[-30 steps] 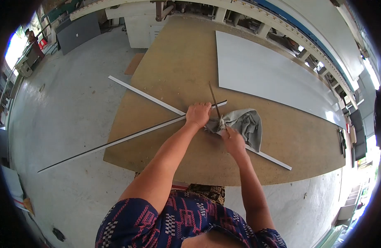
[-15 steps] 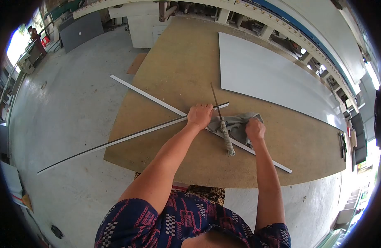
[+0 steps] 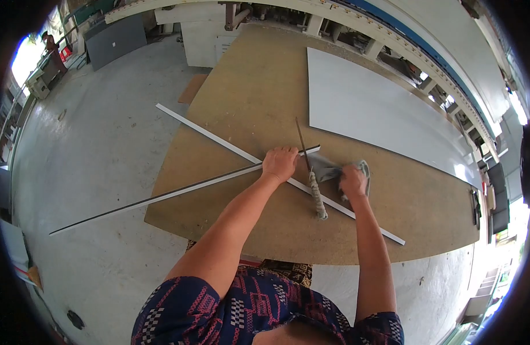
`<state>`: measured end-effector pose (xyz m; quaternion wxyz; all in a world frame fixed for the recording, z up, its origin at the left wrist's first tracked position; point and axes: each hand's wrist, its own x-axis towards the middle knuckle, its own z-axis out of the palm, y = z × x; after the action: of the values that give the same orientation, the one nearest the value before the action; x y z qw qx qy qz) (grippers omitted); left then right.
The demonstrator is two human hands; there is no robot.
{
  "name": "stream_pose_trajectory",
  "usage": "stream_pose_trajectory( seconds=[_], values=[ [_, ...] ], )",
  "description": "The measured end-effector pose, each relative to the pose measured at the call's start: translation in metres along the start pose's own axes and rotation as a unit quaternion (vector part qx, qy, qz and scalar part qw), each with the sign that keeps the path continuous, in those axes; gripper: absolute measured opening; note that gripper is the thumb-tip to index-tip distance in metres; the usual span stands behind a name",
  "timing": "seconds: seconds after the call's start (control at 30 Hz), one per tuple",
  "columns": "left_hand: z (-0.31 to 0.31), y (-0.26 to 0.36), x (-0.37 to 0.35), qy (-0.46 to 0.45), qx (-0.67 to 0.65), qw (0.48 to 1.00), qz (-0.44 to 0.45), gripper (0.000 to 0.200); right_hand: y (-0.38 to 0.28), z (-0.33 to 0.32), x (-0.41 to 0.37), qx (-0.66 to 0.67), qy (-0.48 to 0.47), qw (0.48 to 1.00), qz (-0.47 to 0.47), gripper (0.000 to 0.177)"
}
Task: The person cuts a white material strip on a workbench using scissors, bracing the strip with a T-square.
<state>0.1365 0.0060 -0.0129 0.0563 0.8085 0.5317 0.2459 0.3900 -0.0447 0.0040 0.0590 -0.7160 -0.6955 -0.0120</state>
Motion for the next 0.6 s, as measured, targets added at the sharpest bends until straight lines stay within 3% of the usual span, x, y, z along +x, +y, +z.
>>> stream_pose_trajectory(
  seconds=[0.13, 0.23, 0.33, 0.4, 0.47, 0.6],
  values=[
    [0.001, 0.0, -0.001, 0.0, -0.005, 1.0, -0.002, 0.016, 0.05, -0.015, -0.012, -0.06, -0.012, 0.98, 0.19, 0.022],
    [0.0, -0.001, 0.0, 0.0, -0.003, 1.0, -0.003, 0.016, 0.034, -0.038, -0.025, -0.037, 0.064, 0.976, 0.204, 0.029],
    [0.0, -0.001, 0.0, -0.011, -0.001, 1.0, -0.002, 0.016, -0.017, -0.044, -0.039, 0.082, 0.118, 0.986, 0.08, 0.041],
    [0.001, -0.001, 0.001, -0.013, -0.002, 1.0, 0.0, 0.017, -0.039, -0.015, -0.05, 0.186, -0.002, 0.982, -0.02, 0.046],
    [0.001, -0.002, 0.001, -0.004, -0.005, 1.0, 0.004, 0.018, -0.089, -0.024, -0.068, 0.131, -0.031, 0.99, -0.032, 0.05],
    [-0.001, -0.001, 0.001, -0.011, 0.002, 1.0, -0.008, 0.019, -0.098, -0.01, -0.067, 0.11, 0.018, 0.993, -0.037, 0.049]
  ],
)
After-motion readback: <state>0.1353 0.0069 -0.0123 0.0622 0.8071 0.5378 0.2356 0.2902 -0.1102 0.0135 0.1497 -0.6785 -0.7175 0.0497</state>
